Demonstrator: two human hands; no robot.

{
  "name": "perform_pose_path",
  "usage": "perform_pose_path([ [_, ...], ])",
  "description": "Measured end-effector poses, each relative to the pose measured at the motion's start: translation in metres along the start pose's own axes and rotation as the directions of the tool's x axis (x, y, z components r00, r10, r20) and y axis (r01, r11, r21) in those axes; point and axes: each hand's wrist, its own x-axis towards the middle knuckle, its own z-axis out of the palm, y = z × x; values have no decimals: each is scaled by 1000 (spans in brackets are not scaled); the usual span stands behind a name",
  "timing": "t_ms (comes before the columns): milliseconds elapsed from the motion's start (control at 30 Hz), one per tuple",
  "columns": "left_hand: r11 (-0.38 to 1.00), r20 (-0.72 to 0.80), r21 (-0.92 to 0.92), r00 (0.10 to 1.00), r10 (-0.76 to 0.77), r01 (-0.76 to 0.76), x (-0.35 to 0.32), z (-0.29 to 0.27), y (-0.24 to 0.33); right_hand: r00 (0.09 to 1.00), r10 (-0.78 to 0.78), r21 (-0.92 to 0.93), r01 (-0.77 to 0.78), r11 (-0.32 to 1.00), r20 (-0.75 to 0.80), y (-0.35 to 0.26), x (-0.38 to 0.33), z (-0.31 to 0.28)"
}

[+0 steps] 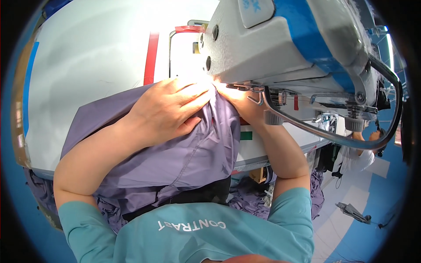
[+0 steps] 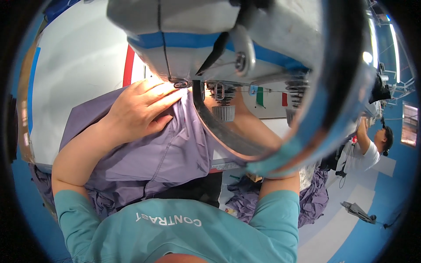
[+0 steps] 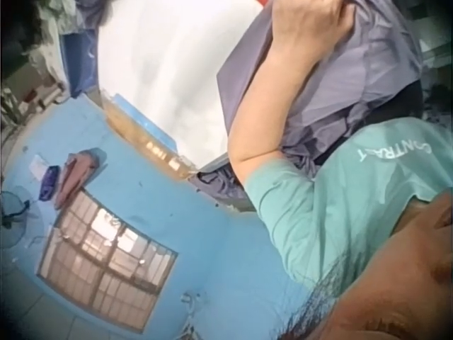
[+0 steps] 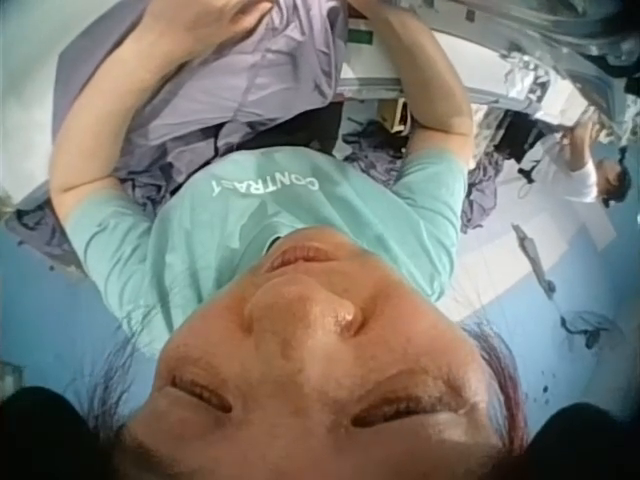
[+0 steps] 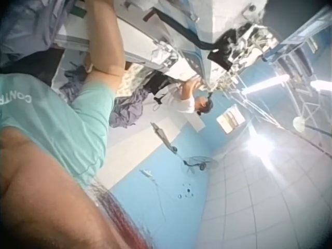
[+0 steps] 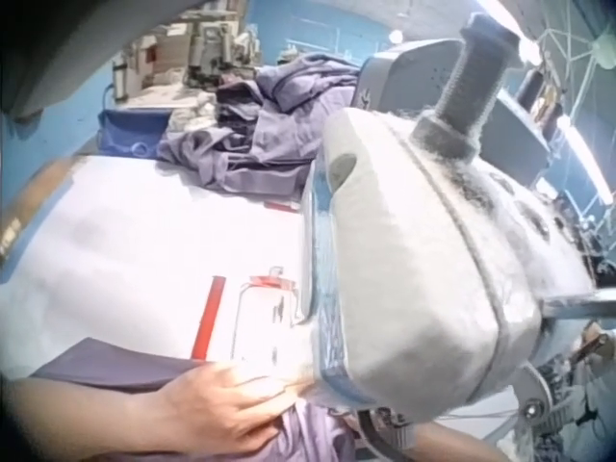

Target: Using an industrial sewing machine to stitch together pieces of purple fabric to form a garment.

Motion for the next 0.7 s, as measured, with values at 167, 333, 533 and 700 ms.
perform_pose_path([
  [167, 1000, -25, -2, 1000, -6, 6, -1, 0, -1, 996, 80, 136, -74, 988, -43, -5, 2, -1],
  [333, 1000, -5, -11, 1000, -24, 24, 1, 0, -4, 997, 66, 129, -59, 990, -48, 0, 3, -2],
  [533, 999, 7, -32, 999, -35, 36, -2, -1, -5, 996, -85, -128, 87, 988, 21, 6, 7, -3],
  [700, 999, -8, -28, 1000, -26, 26, 0, -1, -4, 994, -103, -163, 107, 981, 30, 32, -5, 14],
])
